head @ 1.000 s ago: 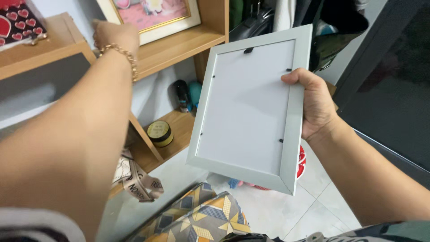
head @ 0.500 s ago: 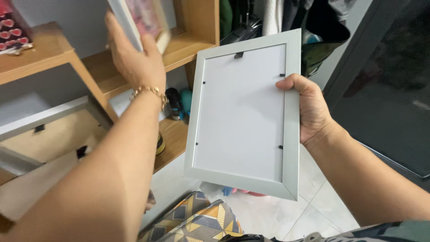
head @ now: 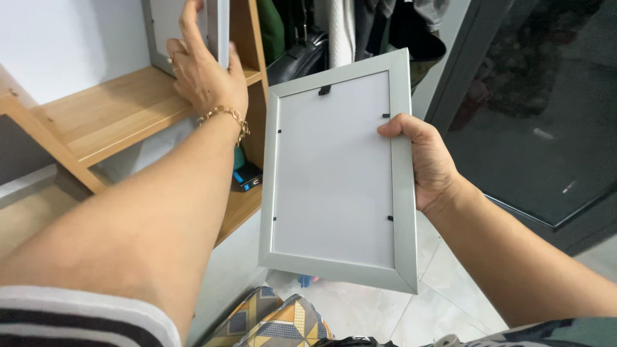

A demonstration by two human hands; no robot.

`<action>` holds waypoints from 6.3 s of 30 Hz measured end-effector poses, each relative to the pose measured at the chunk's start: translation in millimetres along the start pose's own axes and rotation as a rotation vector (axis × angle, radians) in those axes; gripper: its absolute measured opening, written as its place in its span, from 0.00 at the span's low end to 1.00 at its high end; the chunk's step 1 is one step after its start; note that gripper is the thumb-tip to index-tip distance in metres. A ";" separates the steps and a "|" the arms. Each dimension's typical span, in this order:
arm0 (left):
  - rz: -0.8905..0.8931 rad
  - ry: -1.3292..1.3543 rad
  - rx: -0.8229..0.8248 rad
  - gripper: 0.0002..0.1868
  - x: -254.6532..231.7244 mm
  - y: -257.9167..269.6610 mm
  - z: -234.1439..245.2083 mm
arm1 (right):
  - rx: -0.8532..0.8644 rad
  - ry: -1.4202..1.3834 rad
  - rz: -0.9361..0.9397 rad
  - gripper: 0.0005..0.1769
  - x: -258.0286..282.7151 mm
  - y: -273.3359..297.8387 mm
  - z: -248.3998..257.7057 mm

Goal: The person wipes several photo frames and a small pink box with a cloth. They pick up each frame from a wooden shelf, wipe the front and back surfaces, and place them back on the shelf. The person also wipes a pink box before returning it to the shelf.

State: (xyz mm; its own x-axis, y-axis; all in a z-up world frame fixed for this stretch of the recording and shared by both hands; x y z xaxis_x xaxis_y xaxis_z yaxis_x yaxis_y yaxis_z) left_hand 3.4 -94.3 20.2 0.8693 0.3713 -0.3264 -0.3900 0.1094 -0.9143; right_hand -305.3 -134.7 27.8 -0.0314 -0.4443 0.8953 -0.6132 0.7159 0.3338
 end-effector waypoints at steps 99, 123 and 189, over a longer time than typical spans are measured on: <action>1.472 1.324 1.168 0.19 4.2 169.2 274.4 | 0.187 0.307 -0.056 0.23 -218.1 37.5 -100.9; 0.731 1.339 0.894 0.56 -50.2 149.7 305.3 | 0.099 0.278 -0.044 0.20 -180.0 -2.6 -117.5; 0.936 1.319 0.760 0.44 -72.8 36.8 330.6 | -0.474 0.986 0.725 0.40 -198.6 93.6 -55.7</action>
State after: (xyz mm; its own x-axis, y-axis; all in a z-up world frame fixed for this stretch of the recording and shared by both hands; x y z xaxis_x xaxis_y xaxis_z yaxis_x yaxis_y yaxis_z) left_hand -174.7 187.6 89.6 -0.2070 -0.3158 -0.9260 -0.5564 0.8165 -0.1541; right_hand -312.5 50.5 -102.4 0.4760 0.5523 0.6844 -0.3593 0.8324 -0.4219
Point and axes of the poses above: each hand's wrist, its own y-axis away from the middle knuckle, its own z-axis out of the back of the hand, x = y × z, the point moved 1 cm from there along -y, towards the middle knuckle, and after that the axes turned 8 degrees about -z, right-handed, at the moved point
